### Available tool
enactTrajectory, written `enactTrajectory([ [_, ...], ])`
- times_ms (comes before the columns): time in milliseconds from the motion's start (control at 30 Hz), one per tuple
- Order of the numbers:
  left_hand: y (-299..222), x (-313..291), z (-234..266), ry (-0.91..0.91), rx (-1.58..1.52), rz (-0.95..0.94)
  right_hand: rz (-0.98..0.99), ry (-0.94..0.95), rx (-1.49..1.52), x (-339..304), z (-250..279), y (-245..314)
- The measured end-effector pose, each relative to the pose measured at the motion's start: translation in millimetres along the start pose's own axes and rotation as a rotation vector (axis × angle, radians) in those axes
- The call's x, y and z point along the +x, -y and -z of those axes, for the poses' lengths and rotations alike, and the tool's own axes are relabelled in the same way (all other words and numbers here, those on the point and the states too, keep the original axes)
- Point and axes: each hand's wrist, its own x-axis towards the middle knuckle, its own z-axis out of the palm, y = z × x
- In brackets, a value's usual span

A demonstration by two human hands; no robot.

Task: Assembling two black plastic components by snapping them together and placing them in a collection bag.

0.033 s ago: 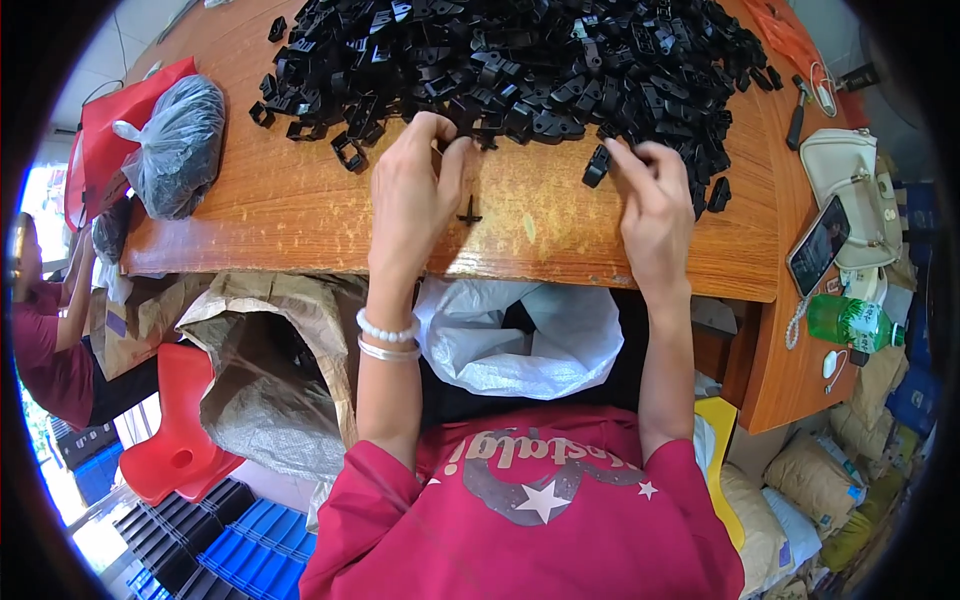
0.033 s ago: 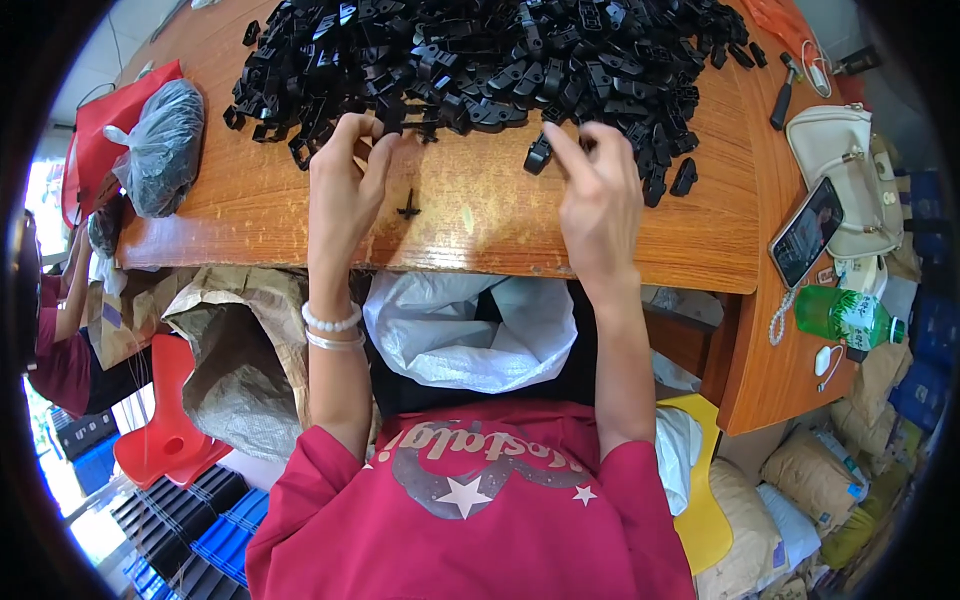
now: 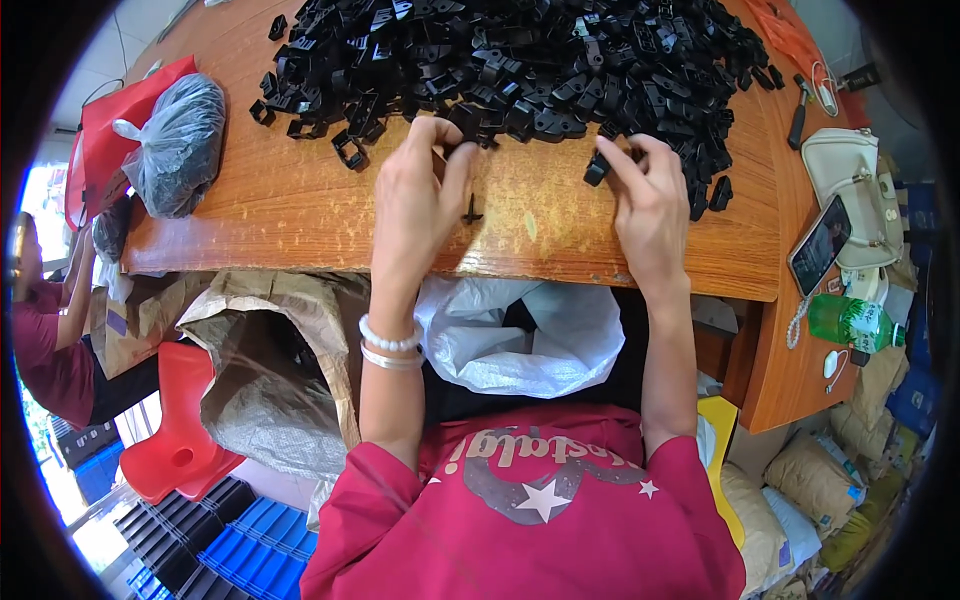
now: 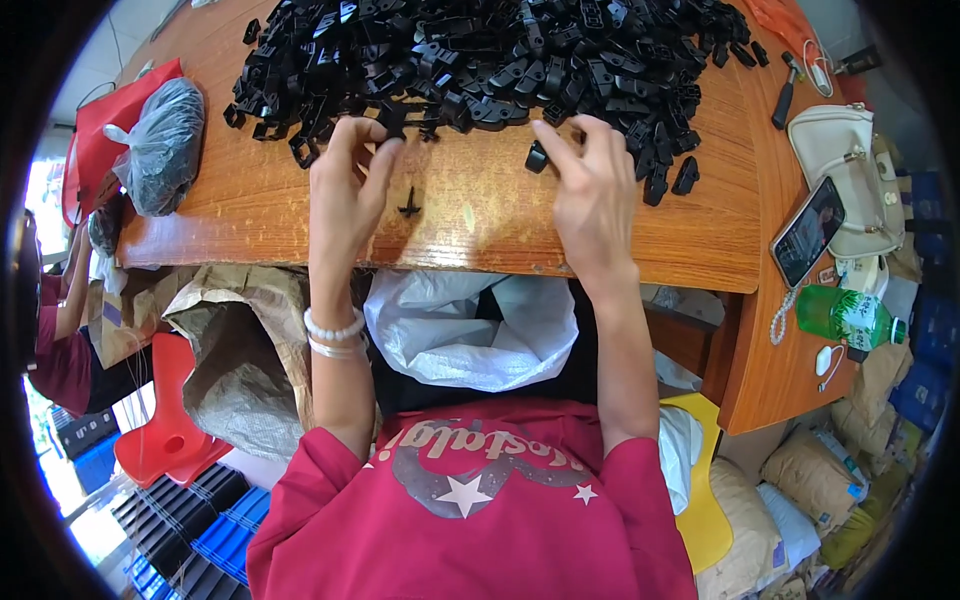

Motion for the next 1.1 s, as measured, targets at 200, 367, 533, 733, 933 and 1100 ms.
enactTrajectory([
  [200, -5.8, -47.0, 4.6, 0.098, -0.255, 0.097, 0.014, -0.059, 0.3, -2.5, -7.6, 13.7],
  [367, -10.9, -57.6, -1.7, 0.199, -0.376, 0.15, -0.306, 0.033, 1.133, -22.8, 4.7, 37.8],
  [533, -25.1, -61.5, 3.0, 0.33, -0.707, 0.389, -0.248, -0.071, 1.152, -26.6, 11.6, 60.6],
  [733, -24.6, -62.4, 7.7, 0.366, -0.927, 0.461, -0.008, -0.114, 0.861, -30.4, 7.6, 62.8],
  [933, -33.4, -64.7, 4.2, 0.21, -0.677, 0.069, -0.325, -0.059, 1.157, -31.6, 8.4, 75.9],
  [1100, -34.1, -75.3, -3.5, 0.165, -0.423, -0.009, -0.27, 0.005, 1.067, -38.3, 8.3, 67.7],
])
